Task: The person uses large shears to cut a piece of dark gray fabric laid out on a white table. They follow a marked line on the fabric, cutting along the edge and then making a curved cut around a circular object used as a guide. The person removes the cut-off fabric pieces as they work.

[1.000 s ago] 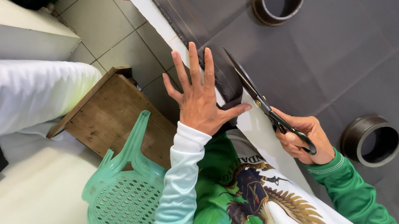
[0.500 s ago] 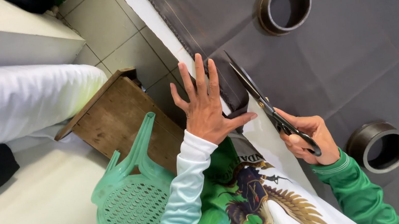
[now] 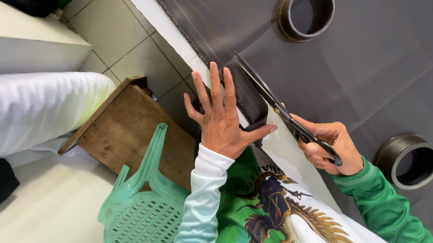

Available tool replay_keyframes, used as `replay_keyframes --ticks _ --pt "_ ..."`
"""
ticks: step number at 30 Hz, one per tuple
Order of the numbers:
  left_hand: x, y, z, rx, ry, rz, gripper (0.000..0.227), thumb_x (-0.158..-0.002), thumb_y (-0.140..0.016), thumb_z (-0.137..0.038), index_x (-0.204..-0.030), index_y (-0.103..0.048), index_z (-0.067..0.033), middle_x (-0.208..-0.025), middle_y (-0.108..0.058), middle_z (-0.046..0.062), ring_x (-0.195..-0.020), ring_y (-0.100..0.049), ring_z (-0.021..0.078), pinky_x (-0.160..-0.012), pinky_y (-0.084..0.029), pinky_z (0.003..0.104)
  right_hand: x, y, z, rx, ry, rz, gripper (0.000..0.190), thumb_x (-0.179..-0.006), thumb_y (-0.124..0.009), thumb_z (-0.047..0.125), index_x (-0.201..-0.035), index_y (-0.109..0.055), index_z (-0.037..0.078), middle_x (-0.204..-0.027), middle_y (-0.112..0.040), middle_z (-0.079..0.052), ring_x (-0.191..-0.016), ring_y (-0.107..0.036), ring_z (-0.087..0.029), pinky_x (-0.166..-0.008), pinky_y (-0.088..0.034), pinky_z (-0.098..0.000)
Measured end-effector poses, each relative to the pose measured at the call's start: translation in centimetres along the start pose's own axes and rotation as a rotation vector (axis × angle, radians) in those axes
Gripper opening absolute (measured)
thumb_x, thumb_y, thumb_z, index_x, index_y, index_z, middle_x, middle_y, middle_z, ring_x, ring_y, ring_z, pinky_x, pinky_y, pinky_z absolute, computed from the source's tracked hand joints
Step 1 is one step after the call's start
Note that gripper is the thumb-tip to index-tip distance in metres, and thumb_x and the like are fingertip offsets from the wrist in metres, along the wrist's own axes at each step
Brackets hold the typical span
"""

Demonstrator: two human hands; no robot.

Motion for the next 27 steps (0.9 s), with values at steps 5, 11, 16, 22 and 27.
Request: replay_keyframes --ticks 5,11,16,22,27 --pt "0.1 0.0 0.1 -0.01 -0.004 -0.02 0.142 -0.069 -0.058 -0.1 -0.168 0.001 -0.0183 -0.177 0.003 0.006 -0.163 0.011 0.0372 -0.12 -0.011 0.076 -1.3 -0.6 0.3 -0.007 0.043 0.028 0.07 -0.085 -0.075 0.018 -0.149 -0.051 0.002 -0.067 -0.041 -0.004 -0.046 -0.032 -0.008 -0.037 -0.021 -0.0197" --pt "0.1 0.0 0.1 -0.027 -0.014 -0.031 0.144 -0.067 -0.06 -0.101 -0.168 0.002 -0.0181 -0.177 0.001 0.006 -0.164 0.008 0.038 -0.119 -0.015 0.077 -2.1 -1.1 0.4 -0.041 0.029 0.049 0.071 -0.086 -0.074 0.013 -0.151 -0.048 0.002 -0.068 -0.042 -0.005 -0.046 -0.032 -0.007 -0.037 -0.02 -0.0201" --pt "0.0 0.2 0.2 -0.027 -0.008 -0.031 0.149 -0.063 -0.067 -0.1 -0.168 -0.002 -0.0173 -0.177 -0.002 0.006 -0.164 0.003 0.0392 -0.118 -0.017 0.076 -2.3 -1.2 -0.2 -0.021 -0.034 0.087 0.075 -0.086 -0.074 0.01 -0.155 -0.044 0.006 -0.067 -0.035 -0.003 -0.048 -0.024 -0.008 -0.037 -0.016 -0.0217" --pt "-0.3 0.9 -0.1 -0.027 -0.031 -0.055 0.145 -0.064 -0.052 -0.103 -0.168 -0.002 -0.0153 -0.176 0.0 0.007 -0.163 0.004 0.0395 -0.117 -0.017 0.077 -2.4 -0.7 -0.6 -0.059 -0.024 0.077 0.074 -0.085 -0.074 0.006 -0.153 -0.046 0.005 -0.067 -0.038 -0.005 -0.046 -0.027 -0.006 -0.034 -0.019 -0.0207" --pt "-1.0 3.0 1.5 0.154 -0.071 -0.351 0.094 -0.086 -0.052 -0.08 -0.155 -0.041 -0.0172 -0.158 -0.038 0.008 -0.148 -0.025 0.0345 -0.115 0.003 0.065 -2.5 -1.2 1.0 -0.08 0.169 0.131 0.059 -0.083 -0.068 -0.009 -0.141 -0.055 -0.007 -0.057 -0.057 -0.014 -0.039 -0.05 -0.007 -0.021 -0.041 -0.0166"
Point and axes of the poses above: each hand's wrist, its own x-axis away from the middle knuckle, its own y-axis out of the back of the hand, z = x × y, the point moved 10 cm from there along -x, towards the middle knuckle
